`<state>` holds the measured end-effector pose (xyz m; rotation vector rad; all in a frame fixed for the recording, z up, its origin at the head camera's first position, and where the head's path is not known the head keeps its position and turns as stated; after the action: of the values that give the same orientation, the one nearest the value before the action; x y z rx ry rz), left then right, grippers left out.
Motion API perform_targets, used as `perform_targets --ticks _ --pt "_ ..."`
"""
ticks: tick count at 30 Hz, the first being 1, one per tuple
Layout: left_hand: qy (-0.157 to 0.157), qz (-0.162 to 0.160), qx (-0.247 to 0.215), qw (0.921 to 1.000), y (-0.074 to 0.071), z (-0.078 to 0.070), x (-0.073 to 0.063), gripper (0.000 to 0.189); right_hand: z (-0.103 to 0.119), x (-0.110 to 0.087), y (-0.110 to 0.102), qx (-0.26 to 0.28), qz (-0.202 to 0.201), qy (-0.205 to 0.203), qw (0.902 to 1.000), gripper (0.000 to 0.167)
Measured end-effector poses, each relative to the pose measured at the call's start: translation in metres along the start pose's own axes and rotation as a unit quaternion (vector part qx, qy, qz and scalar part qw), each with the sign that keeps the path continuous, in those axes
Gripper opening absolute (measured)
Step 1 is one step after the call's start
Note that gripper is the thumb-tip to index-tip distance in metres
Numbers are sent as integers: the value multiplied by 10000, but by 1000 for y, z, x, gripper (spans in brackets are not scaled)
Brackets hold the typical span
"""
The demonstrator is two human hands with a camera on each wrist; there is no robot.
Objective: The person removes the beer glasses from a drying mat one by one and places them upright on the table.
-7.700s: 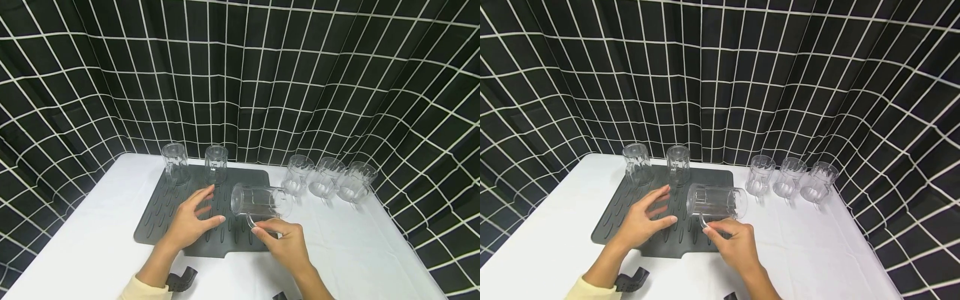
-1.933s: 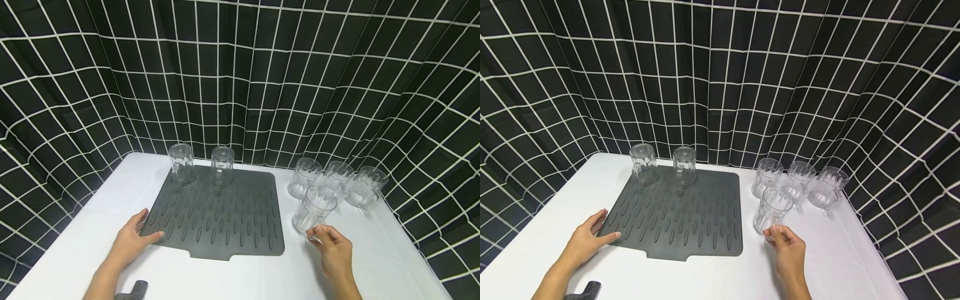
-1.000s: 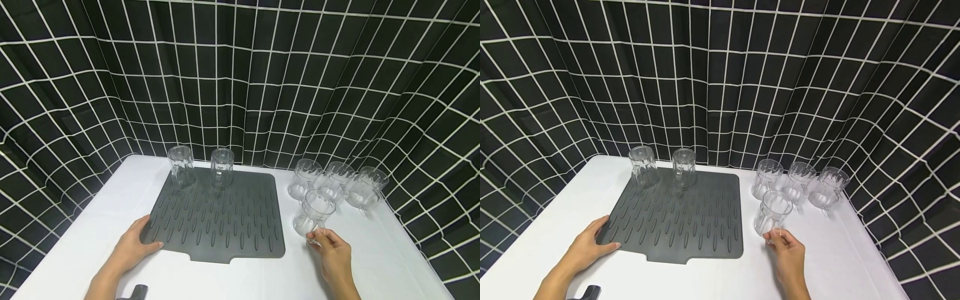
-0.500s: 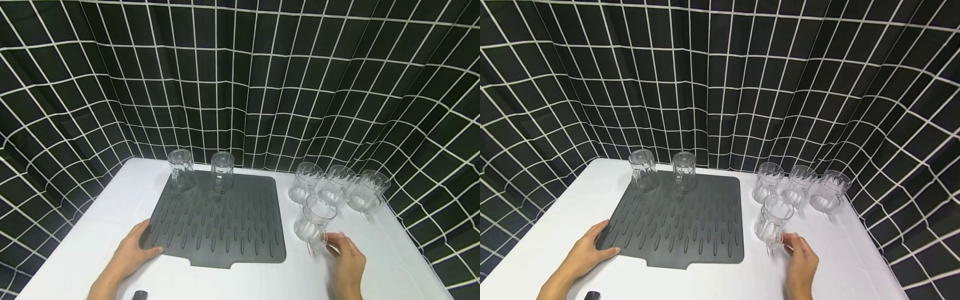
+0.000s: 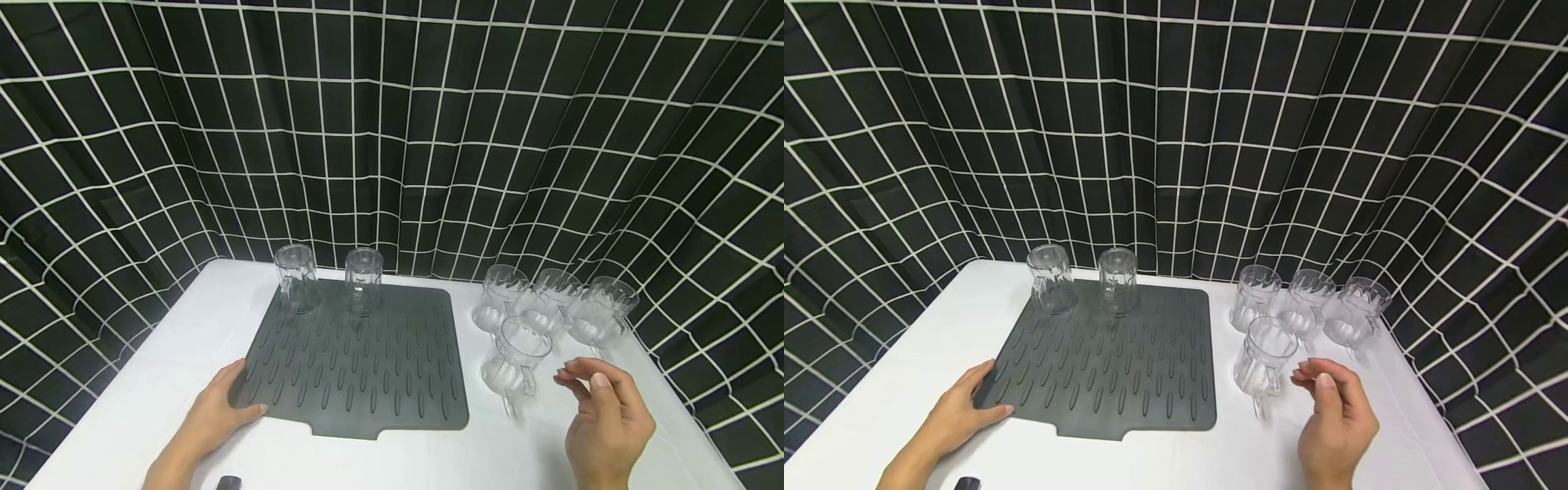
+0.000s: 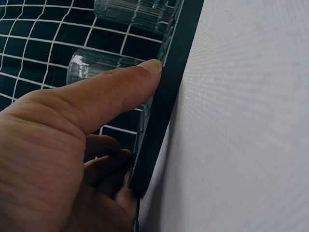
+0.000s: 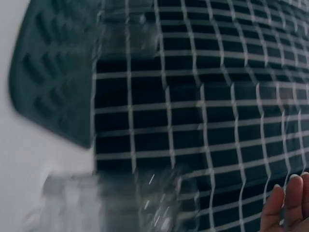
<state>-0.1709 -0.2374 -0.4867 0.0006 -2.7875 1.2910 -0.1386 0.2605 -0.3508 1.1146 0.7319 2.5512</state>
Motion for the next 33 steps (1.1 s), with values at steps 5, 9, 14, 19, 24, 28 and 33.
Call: perform_targets --ticks 5,9,14,19,24,28,33 --pt "-23 38 -2 10000 0 1 0 101 -11 5 37 246 841 276 9958 20" --pt "53 -32 41 10000 0 2 0 101 -31 9 63 -187 1299 550 9898 20" --pt "235 -133 96 9996 0 2 0 99 -63 14 89 -703 1346 1183 9813 21" --pt "258 -113 77 9996 1 2 0 100 -102 17 101 -1377 1098 1933 9652 23" --pt "296 -169 120 9993 0 1 1 99 -145 16 111 -1664 991 2575 9467 32" --pt "321 -182 151 9992 -1 1 1 99 -175 10 116 -1920 1034 2941 9306 35" --pt "187 -48 99 9998 2 3 0 100 -206 0 118 -2255 1008 3274 9120 38"
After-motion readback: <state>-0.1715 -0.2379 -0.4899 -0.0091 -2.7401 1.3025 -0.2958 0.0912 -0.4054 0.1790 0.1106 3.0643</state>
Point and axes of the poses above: each hand's wrist, its own x-axis towards the middle knuckle, its own y-axis out of the palm, z = x × y, the point moved 5 cm from there along x, towards the middle knuckle, and after that the axes turned 8 degrees about y, right-handed, at the moved point
